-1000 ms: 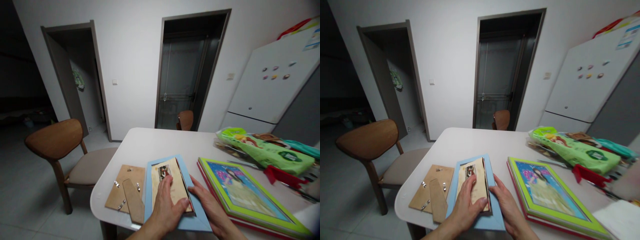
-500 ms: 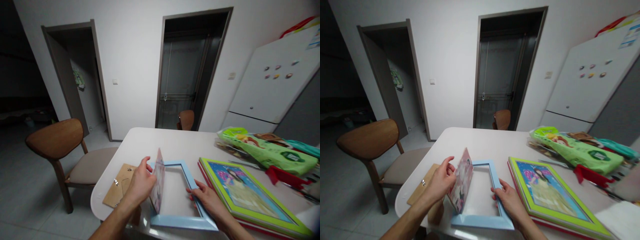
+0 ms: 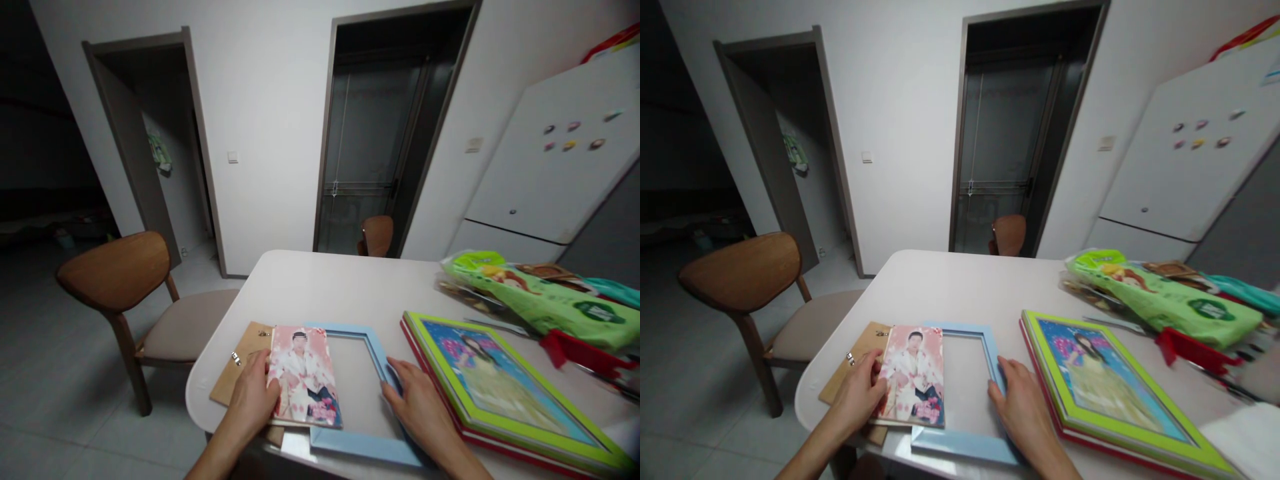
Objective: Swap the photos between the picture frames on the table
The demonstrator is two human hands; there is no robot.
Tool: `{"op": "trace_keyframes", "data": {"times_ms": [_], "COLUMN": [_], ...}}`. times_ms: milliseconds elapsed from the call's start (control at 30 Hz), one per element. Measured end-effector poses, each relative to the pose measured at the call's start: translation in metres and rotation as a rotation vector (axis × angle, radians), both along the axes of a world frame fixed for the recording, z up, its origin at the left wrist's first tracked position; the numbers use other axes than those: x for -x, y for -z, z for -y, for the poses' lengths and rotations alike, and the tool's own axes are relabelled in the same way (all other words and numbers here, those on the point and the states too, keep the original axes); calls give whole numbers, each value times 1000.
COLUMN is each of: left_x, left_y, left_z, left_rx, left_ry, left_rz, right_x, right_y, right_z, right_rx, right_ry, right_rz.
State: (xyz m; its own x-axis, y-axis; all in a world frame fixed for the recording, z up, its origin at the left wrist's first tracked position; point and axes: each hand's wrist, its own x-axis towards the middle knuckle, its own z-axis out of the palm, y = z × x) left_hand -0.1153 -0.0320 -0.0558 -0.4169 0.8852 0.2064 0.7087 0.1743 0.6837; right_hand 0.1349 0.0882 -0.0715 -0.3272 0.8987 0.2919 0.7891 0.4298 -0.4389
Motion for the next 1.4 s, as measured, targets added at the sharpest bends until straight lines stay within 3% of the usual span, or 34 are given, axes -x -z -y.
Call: {"op": "trace_keyframes", "data": {"times_ms": [100, 200, 300, 400, 467, 533, 633, 733, 833, 900, 967, 1100, 1233, 1400], "left_x": [-5, -18, -37, -50, -54, -57, -71, -91, -99, -95, -86, -78, -80, -82], "left_y": [-4, -9, -9, -6, -8, -14, -29, -35, -25, -14, -4, 9, 13, 7], "left_z": [2, 6, 12, 10, 5, -1, -10, -14, -15, -15, -13, -8, -5, -6], "left_rx": [-11, -43, -31, -14, -144, -345, -517, -478, -434, -391, -269, -20, 69, 147], "left_ry": [24, 66, 239, 356, 353, 310, 161, 142, 196, 161, 151, 295, 389, 431], "left_rz": [-53, -121, -138, -127, -104, 12, 412, 879, 1037, 908, 655, 195, -37, -193], "right_x": [22, 53, 80, 91, 91, 86, 77, 65, 48, 36, 27, 22, 26, 29], "right_y": [-4, -6, -15, -37, -51, -58, -52, -42, -38, -36, -31, -16, -12, -10], "right_z": [11, 20, 26, 33, 38, 41, 42, 37, 25, 13, 2, -11, -12, -10], "right_rx": [87, 456, 775, 890, 886, 819, 824, 906, 820, 779, 754, 638, 398, 89], "right_ry": [-84, -138, -160, -297, -348, -296, -88, -75, -124, -78, -53, -62, -31, -16], "right_rz": [-195, -474, -694, -895, -1035, -1109, -1152, -1231, -1265, -1158, -989, -677, -395, -72]}}
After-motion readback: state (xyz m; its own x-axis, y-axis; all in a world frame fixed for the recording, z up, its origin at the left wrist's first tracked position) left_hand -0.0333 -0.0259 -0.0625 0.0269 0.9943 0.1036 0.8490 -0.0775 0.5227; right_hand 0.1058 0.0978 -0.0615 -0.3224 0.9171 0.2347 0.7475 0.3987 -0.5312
